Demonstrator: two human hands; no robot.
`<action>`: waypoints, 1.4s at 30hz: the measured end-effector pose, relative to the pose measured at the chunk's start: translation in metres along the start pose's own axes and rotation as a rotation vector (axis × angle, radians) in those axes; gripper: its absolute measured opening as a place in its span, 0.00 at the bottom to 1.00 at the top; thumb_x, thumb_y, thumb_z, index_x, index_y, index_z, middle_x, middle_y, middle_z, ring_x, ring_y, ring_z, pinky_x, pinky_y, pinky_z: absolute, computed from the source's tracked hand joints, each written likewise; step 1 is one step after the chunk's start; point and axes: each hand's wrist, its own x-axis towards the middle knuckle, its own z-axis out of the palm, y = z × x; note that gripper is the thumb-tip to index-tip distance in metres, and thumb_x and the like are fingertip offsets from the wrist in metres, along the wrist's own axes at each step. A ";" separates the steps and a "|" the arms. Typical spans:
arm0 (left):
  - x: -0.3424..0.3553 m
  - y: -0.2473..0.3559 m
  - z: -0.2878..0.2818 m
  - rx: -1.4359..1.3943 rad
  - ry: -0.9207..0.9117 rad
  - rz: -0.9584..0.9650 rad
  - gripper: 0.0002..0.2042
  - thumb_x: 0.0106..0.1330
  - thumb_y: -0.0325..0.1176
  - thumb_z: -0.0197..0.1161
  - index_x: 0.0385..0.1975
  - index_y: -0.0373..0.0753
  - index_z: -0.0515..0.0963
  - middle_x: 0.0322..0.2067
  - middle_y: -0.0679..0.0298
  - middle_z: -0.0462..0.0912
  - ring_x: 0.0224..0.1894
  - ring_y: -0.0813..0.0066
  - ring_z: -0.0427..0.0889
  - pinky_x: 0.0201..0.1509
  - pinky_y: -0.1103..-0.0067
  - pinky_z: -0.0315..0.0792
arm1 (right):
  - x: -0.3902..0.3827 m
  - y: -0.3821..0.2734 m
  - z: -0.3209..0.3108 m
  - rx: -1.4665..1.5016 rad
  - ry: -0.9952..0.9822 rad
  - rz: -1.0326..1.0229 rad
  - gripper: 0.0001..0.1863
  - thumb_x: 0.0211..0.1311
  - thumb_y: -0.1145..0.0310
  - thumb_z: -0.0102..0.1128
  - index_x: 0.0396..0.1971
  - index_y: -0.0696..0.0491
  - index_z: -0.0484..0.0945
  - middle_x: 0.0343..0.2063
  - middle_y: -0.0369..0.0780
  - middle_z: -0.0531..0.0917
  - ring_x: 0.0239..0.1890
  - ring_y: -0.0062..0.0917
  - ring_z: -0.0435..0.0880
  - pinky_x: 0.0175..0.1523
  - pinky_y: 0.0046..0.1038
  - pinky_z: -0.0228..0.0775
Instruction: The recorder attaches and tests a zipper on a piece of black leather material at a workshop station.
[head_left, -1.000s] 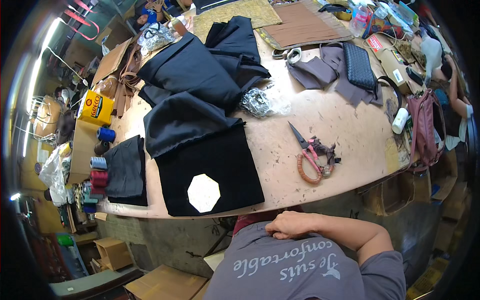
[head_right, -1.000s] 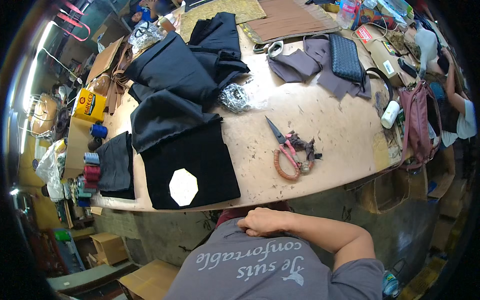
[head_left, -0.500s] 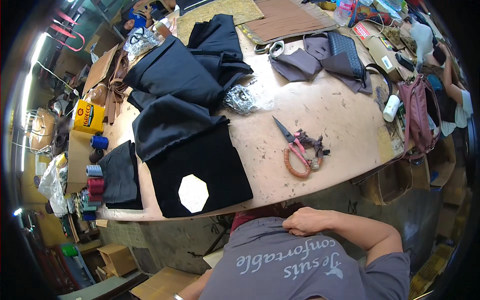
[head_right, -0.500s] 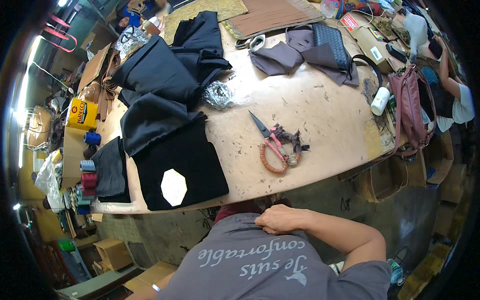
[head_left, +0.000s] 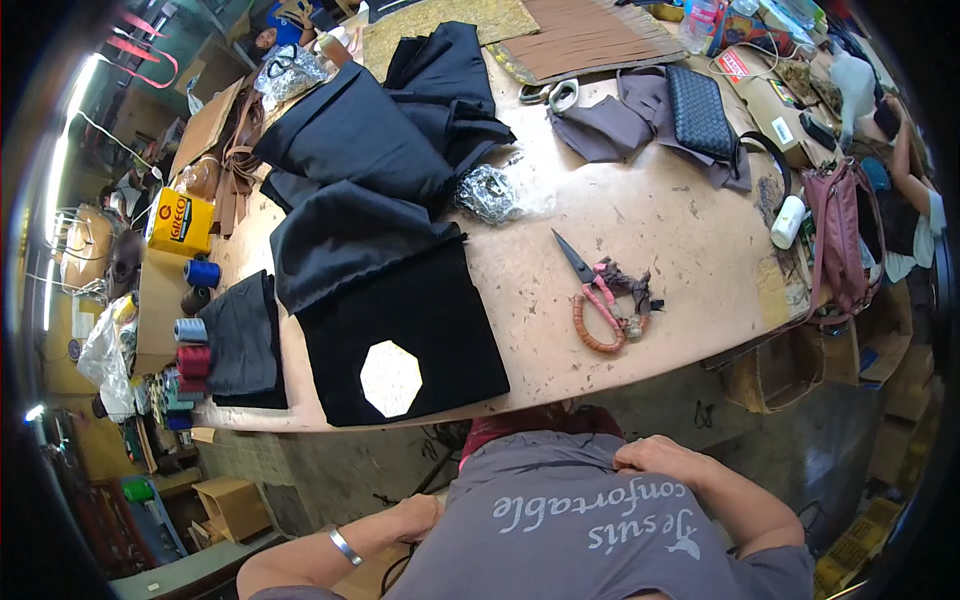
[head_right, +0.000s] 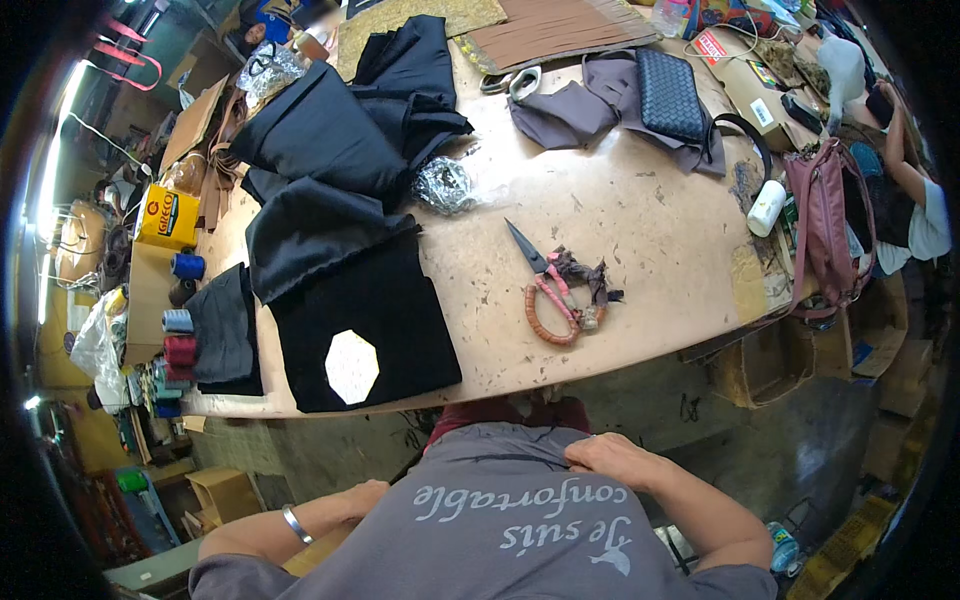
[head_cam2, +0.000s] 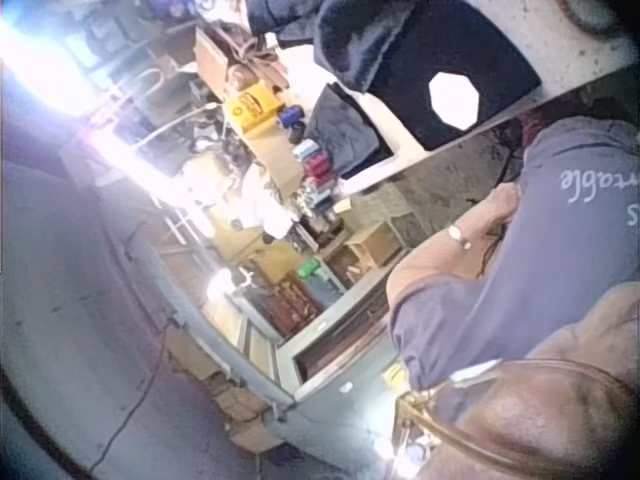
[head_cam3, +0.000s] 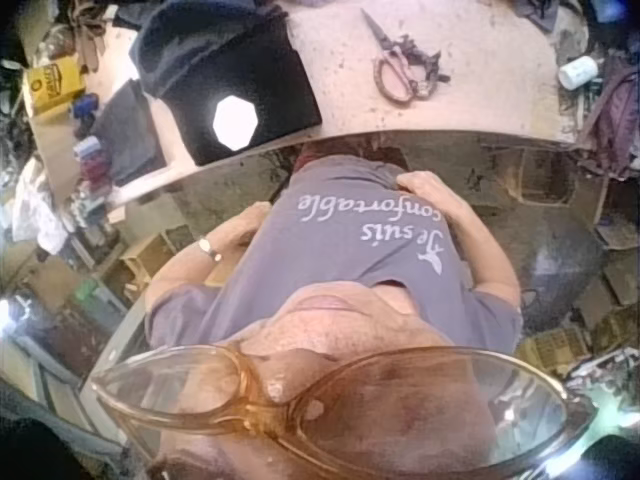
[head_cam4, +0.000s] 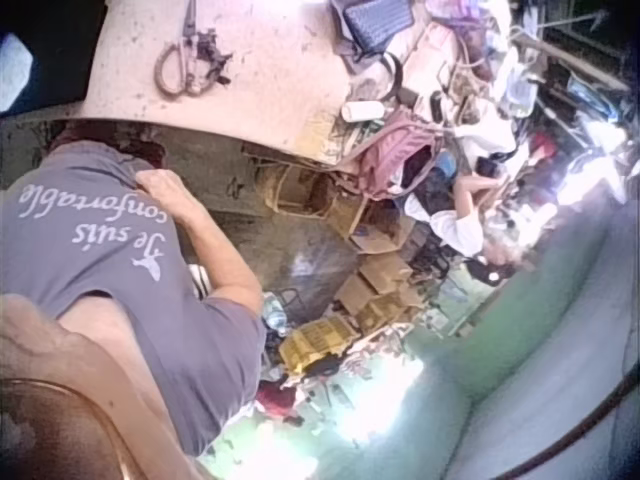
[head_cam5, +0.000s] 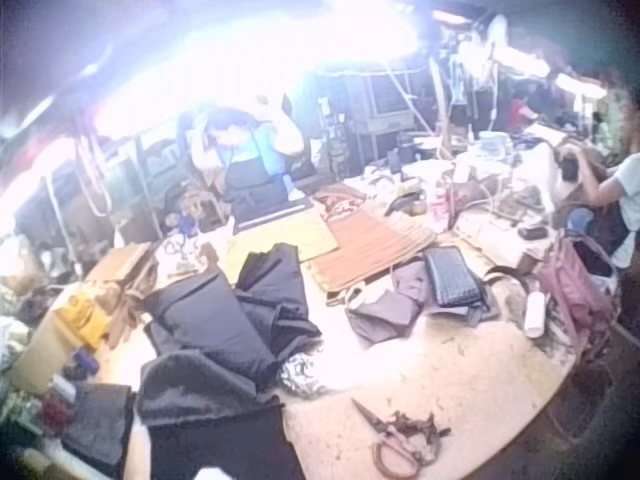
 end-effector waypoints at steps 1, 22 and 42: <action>-0.002 0.008 -0.009 0.060 -0.010 0.013 0.13 0.56 0.38 0.50 0.31 0.40 0.79 0.32 0.53 0.81 0.36 0.53 0.80 0.38 0.66 0.74 | -0.004 0.000 0.002 0.022 -0.001 0.028 0.10 0.53 0.65 0.52 0.25 0.57 0.70 0.24 0.46 0.76 0.31 0.41 0.77 0.35 0.36 0.66; 0.020 0.011 -0.034 0.121 0.083 0.152 0.10 0.52 0.33 0.57 0.28 0.33 0.77 0.30 0.44 0.79 0.37 0.47 0.79 0.38 0.63 0.75 | 0.163 -0.062 0.018 -0.113 -0.409 -0.374 0.16 0.57 0.63 0.51 0.39 0.59 0.77 0.34 0.49 0.81 0.40 0.42 0.79 0.45 0.37 0.70; 0.024 0.062 -0.083 0.420 0.112 0.240 0.11 0.44 0.34 0.57 0.24 0.35 0.80 0.27 0.50 0.80 0.34 0.52 0.80 0.38 0.65 0.75 | 0.131 -0.047 0.000 -0.304 -0.238 -0.636 0.09 0.46 0.66 0.52 0.21 0.58 0.74 0.19 0.49 0.76 0.26 0.45 0.77 0.29 0.40 0.67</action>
